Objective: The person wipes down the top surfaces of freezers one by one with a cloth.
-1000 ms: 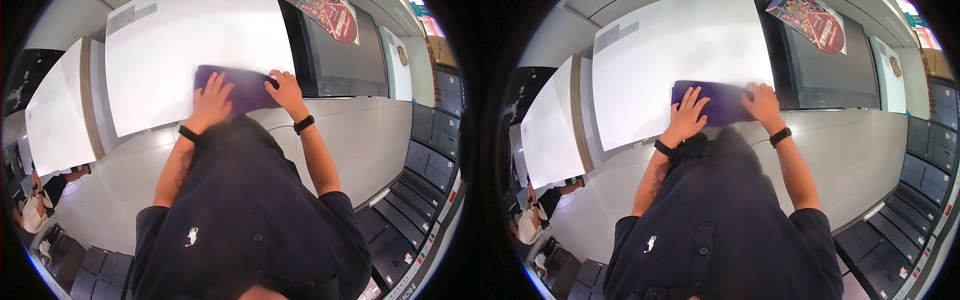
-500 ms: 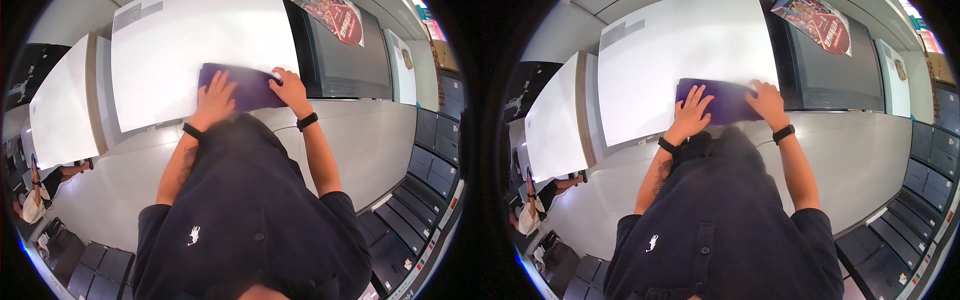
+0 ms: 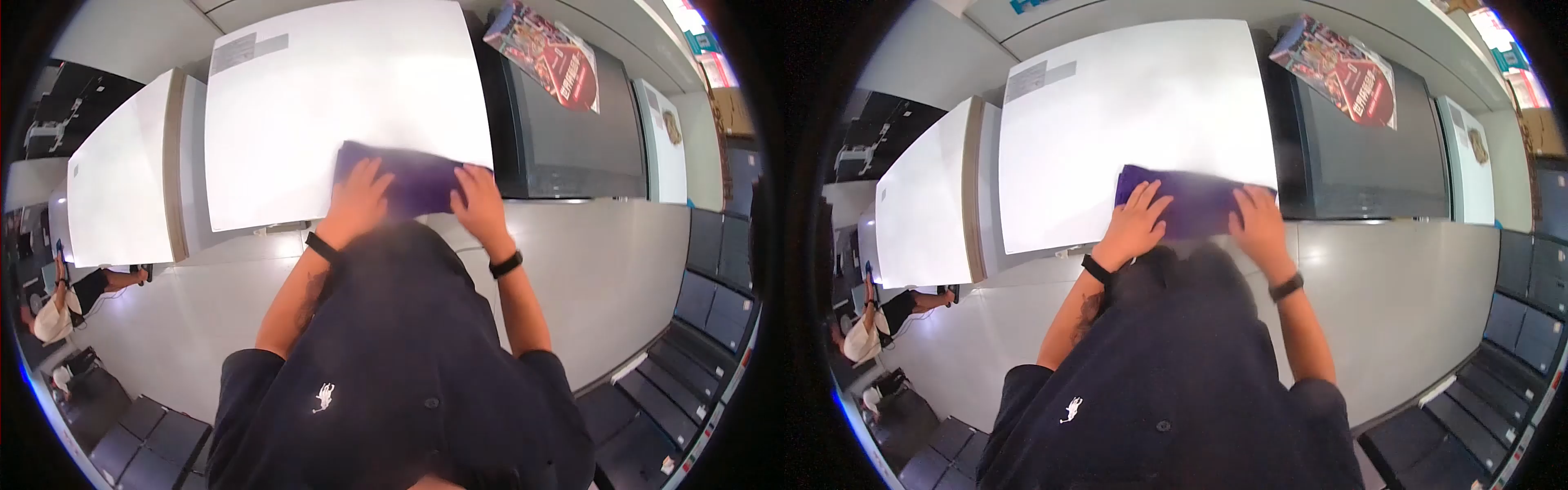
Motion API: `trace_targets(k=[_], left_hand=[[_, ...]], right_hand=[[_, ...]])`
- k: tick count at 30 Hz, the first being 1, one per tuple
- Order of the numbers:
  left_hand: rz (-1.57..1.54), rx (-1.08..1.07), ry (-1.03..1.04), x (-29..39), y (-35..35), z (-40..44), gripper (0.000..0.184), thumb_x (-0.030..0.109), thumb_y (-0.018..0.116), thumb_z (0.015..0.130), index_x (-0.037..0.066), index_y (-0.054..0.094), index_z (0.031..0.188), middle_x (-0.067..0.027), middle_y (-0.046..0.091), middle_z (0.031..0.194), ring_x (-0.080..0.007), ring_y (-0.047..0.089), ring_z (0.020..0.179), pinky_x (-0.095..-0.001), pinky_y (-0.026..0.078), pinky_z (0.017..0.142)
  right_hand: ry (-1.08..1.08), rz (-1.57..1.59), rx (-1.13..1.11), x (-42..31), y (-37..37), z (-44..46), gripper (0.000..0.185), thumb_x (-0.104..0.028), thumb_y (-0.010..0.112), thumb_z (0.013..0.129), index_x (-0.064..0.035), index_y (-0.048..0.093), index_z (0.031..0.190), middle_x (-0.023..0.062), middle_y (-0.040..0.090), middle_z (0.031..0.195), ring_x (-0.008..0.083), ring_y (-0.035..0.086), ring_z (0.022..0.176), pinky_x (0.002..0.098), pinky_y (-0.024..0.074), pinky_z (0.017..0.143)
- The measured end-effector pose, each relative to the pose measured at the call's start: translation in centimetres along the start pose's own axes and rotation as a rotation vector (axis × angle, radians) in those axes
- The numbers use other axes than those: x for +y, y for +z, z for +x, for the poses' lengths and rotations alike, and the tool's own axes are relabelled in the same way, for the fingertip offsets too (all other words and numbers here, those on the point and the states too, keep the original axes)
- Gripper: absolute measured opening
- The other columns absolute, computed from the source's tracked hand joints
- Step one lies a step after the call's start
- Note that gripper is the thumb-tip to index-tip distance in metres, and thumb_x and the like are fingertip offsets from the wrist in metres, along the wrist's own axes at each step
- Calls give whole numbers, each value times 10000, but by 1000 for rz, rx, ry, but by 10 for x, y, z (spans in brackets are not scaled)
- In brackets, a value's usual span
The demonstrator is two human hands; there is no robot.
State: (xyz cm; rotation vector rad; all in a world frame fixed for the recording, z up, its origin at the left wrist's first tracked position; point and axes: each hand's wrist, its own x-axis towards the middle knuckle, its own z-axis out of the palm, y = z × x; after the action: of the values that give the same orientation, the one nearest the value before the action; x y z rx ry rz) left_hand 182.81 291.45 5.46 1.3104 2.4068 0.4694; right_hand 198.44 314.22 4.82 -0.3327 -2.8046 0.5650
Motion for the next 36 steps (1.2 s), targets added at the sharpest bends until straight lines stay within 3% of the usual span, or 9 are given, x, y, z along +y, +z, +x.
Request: trace_targets(k=[4,7,10,15,19,27,30,33,36], left_hand=[[102,-62,-60,15,-4,1,552,314,557,899,145,431,1409,-162,264,1548,-348,226,1444,-661,348,1001],[157,-48,-50,8,6,16,591,373,545,914,147,393,1439,-168,207,1572,-357,172,1462,-724,297,1008],[166,27,-50,-4,8,44,594,377,545,916,152,389,1443,-169,197,1575,-364,159,1465,-731,288,1013],[204,121,-203,3,19,74,590,367,536,923,157,380,1451,-161,203,1576,-363,174,1460,-740,307,994],[189,171,-297,19,32,56,581,356,525,931,159,377,1457,-153,201,1579,-363,170,1460,-748,321,976],[105,205,-246,46,41,14,610,376,592,887,151,419,1427,-161,205,1572,-366,173,1457,-753,321,963],[51,144,-233,35,30,31,577,386,598,884,148,460,1391,-151,220,1566,-365,184,1453,-768,313,947],[101,259,-132,9,32,46,560,410,595,884,151,485,1368,-134,241,1561,-353,187,1454,-765,310,945],[69,310,-177,-17,26,61,547,422,591,886,155,497,1354,-120,273,1552,-321,212,1449,-740,317,947]], right_hand=[[42,-106,-223,-12,9,-16,615,-289,606,894,23,418,1390,273,372,1459,424,345,1364,519,321,1086],[67,-118,-292,-10,9,0,687,-366,577,908,25,365,1431,270,303,1506,427,272,1408,549,284,1101],[-21,-149,-160,12,30,22,718,-366,601,880,50,366,1415,280,316,1495,434,300,1393,593,300,1074],[35,-158,-222,26,37,69,744,-389,588,887,43,337,1440,274,279,1519,428,243,1423,597,268,1095],[2,-101,-277,27,29,51,755,-384,594,888,21,314,1460,263,237,1542,424,202,1439,593,236,1114],[-17,-59,-367,30,0,9,819,-448,631,860,2,312,1465,236,243,1548,411,211,1438,581,247,1105],[17,-90,-441,28,-2,25,846,-478,631,851,2,309,1468,233,231,1555,404,203,1444,584,257,1092],[35,-162,-494,26,4,43,898,-525,623,845,5,274,1481,238,209,1563,407,191,1449,585,269,1079],[39,-237,-535,7,17,70,926,-536,605,862,27,222,1491,257,198,1558,428,189,1443,596,286,1070]])
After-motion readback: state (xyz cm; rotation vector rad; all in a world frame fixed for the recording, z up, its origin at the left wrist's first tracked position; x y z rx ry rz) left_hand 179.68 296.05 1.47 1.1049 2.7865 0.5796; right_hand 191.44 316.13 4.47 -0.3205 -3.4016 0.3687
